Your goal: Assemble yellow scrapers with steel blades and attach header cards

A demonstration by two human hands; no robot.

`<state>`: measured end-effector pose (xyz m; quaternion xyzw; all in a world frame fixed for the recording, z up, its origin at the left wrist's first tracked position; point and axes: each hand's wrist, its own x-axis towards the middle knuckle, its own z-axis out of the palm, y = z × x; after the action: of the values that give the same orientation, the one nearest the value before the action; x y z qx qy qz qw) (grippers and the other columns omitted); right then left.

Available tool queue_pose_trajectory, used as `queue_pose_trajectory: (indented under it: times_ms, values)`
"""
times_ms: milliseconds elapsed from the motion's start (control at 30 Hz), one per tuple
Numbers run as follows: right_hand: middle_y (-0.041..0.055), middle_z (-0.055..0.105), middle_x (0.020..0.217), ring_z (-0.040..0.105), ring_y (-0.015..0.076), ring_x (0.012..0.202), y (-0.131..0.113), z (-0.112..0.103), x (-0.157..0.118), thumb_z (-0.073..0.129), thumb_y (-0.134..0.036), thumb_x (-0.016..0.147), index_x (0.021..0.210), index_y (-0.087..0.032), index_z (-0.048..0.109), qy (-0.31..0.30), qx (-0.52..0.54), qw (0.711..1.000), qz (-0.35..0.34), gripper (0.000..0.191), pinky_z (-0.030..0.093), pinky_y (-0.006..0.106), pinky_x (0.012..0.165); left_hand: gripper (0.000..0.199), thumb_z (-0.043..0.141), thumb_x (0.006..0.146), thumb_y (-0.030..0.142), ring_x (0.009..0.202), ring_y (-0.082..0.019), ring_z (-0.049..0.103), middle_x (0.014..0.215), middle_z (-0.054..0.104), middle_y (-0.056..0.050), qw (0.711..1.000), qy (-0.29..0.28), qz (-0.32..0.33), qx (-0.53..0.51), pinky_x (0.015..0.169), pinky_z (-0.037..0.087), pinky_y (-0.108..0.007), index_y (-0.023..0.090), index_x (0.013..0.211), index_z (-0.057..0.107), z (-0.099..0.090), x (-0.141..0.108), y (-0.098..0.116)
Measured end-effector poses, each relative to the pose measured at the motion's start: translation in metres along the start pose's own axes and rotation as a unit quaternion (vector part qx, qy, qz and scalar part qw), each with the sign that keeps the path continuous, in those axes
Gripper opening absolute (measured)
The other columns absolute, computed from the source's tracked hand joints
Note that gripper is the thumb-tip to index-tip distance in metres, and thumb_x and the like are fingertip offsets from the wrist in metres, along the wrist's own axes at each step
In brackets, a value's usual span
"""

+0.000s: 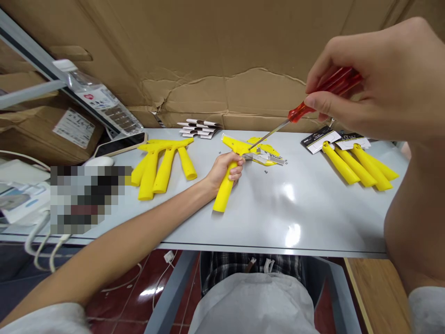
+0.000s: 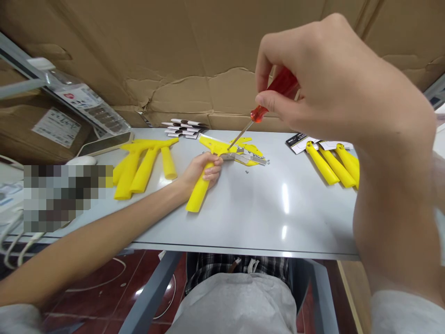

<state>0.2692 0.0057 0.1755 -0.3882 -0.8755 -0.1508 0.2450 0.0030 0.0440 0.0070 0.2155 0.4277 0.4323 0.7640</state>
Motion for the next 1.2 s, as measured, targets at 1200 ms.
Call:
queue_pose_trajectory:
  times_ms: [1200]
  values:
    - [-0.0037, 0.069, 0.089, 0.061, 0.0111, 0.067, 0.013, -0.002, -0.002, 0.081, -0.043, 0.087, 0.104, -0.026, 0.068, -0.037, 0.036, 0.999, -0.018, 0.027, 0.036, 0.024, 0.050, 0.017, 0.059, 0.076, 0.010, 0.028, -0.003, 0.027, 0.049, 0.039, 0.009, 1.000, -0.008, -0.003, 0.004, 0.029, 0.021, -0.013, 0.021, 0.075, 0.046, -0.002, 0.001, 0.000]
